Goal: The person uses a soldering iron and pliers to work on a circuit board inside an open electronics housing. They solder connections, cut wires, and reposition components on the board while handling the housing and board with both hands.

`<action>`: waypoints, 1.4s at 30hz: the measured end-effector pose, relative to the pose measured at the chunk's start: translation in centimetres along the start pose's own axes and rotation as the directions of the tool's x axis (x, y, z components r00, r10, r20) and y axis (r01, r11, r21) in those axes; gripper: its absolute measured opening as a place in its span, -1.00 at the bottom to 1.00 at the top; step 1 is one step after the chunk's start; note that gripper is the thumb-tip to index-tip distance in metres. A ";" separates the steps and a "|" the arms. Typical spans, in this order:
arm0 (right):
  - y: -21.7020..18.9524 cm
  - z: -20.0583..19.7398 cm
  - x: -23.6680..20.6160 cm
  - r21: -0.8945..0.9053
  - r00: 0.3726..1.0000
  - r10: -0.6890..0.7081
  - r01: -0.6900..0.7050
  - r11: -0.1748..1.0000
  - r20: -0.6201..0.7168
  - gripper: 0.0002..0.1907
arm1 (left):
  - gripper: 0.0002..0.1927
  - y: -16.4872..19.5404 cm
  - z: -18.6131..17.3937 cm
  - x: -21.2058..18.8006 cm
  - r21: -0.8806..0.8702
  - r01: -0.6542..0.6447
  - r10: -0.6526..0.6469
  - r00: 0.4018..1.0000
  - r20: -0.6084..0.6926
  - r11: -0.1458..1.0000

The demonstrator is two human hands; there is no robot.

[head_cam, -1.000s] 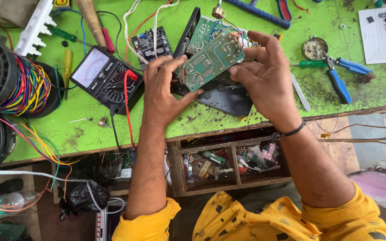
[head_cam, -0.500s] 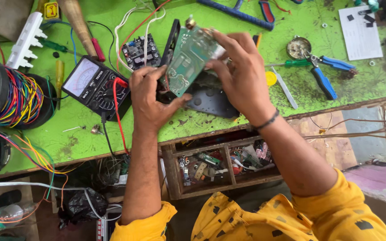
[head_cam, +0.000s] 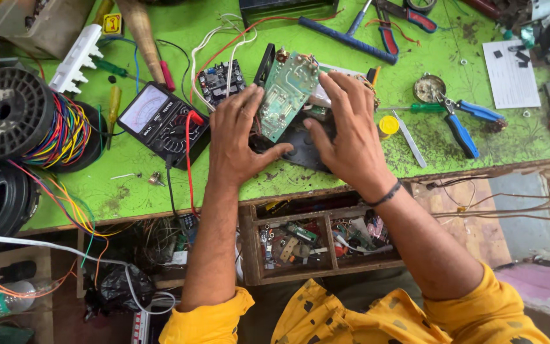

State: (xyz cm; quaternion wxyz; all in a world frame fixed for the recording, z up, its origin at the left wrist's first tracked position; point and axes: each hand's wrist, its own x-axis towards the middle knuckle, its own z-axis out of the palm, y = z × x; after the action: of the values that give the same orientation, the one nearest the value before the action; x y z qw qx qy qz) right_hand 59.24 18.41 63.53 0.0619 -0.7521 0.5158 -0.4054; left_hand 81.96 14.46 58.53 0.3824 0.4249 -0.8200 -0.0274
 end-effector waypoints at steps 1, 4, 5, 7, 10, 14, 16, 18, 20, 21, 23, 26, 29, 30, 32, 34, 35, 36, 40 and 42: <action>0.1 -0.2 -0.4 0.006 1.000 0.003 -0.003 1.000 -0.016 -0.27 | 0.12 0.0 0.0 0.0 -0.008 0.005 -0.005 1.000 -0.002 1.000; 1.0 -2.0 -1.8 0.006 0.993 0.054 -0.053 0.999 -0.100 -0.35 | 0.10 -0.4 0.1 -0.1 -0.037 -0.001 0.000 1.000 -0.016 0.999; 1.6 -2.8 -2.2 0.063 0.971 0.190 -0.182 0.981 -0.146 -0.42 | 0.07 -0.7 0.2 -0.2 -0.045 -0.010 0.009 0.999 -0.032 0.999; 3.1 -4.5 -3.3 -0.032 0.947 0.280 -0.288 0.957 -0.155 -0.47 | -0.01 -1.5 0.5 -0.4 -0.054 -0.015 0.010 0.996 -0.086 0.998; 5.7 -5.3 -4.8 -0.376 0.982 0.181 -0.190 0.907 -0.059 -0.41 | -0.16 -2.4 1.2 -0.4 -0.064 0.022 -0.033 0.984 -0.173 0.998; 8.7 -4.5 -6.2 -0.393 0.986 0.165 -0.145 0.908 0.017 -0.54 | -0.20 -2.2 1.6 0.0 -0.046 0.030 -0.037 0.984 -0.174 0.999; 9.8 -4.4 -6.5 -0.343 0.988 0.155 -0.146 0.928 -0.001 -0.63 | -0.14 -1.6 1.8 0.1 -0.007 -0.041 0.039 0.988 -0.152 0.999; 10.5 -4.6 -6.6 -0.292 0.992 0.113 -0.123 0.948 -0.050 -0.68 | -0.08 -1.1 2.3 0.2 0.047 -0.127 0.132 0.982 -0.135 0.991; 10.8 -5.1 -6.6 -0.181 0.976 0.189 -0.206 0.962 -0.107 -0.71 | -0.10 -0.6 2.5 -0.1 0.089 -0.097 0.107 0.989 -0.104 0.991; 10.7 -5.4 -6.6 -0.124 0.964 0.231 -0.247 0.961 -0.135 -0.73 | -0.11 -0.4 2.5 -0.1 0.108 -0.086 0.096 0.991 -0.089 0.990; 10.1 -6.0 -6.5 -0.080 0.953 0.269 -0.281 0.956 -0.137 -0.74 | -0.14 0.4 2.3 0.5 0.104 -0.095 0.107 0.988 -0.113 0.990; 8.0 -6.9 -6.4 0.056 0.971 0.206 -0.201 0.978 -0.120 -0.75 | -0.23 3.5 1.0 1.5 0.166 -0.103 0.153 0.934 -0.322 0.981; 5.2 -7.3 -6.7 0.289 0.988 0.154 -0.149 0.946 0.005 -0.64 | -0.47 9.4 -0.7 -0.4 -0.088 -0.052 0.016 0.930 -0.367 0.995; 4.1 -7.0 -7.2 0.207 0.987 0.111 -0.134 0.969 0.116 -0.64 | -0.37 11.5 -0.9 -1.8 -0.340 0.104 -0.176 0.966 -0.190 0.935; 2.3 -5.9 -8.1 0.223 0.959 -0.024 -0.042 0.974 0.283 -0.60 | -0.29 14.5 -0.4 -4.7 -0.611 0.311 -0.315 0.943 0.106 0.728; 1.2 -4.6 -9.1 0.342 0.930 -0.151 0.029 0.939 0.334 -0.53 | -0.38 16.0 0.8 -7.5 -0.700 0.387 -0.386 0.907 0.171 0.600; 0.9 -4.0 -9.7 0.361 0.926 -0.175 0.046 0.931 0.334 -0.48 | -0.42 16.1 1.5 -8.5 -0.722 0.423 -0.457 0.874 0.165 0.548; 0.8 -3.7 -10.3 0.380 0.922 -0.197 0.060 0.923 0.334 -0.44 | -0.45 16.3 2.1 -9.4 -0.743 0.455 -0.525 0.835 0.165 0.491; 1.2 -3.4 -12.0 0.379 0.920 -0.254 0.130 0.916 0.299 -0.52 | -0.53 17.4 3.0 -11.4 -0.922 0.380 -0.711 0.627 0.318 -0.077; 1.2 -3.5 -12.7 0.377 0.910 -0.290 0.167 0.911 0.297 -0.55 | -0.46 18.2 2.9 -12.3 -0.896 0.320 -0.704 0.557 0.441 -0.309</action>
State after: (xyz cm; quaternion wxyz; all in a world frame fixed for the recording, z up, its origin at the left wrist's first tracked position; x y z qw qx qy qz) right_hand 54.18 29.47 58.31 0.2332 -0.8452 0.3251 -0.3545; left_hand 72.00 34.11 55.80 0.6087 0.3568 -0.2043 -0.6786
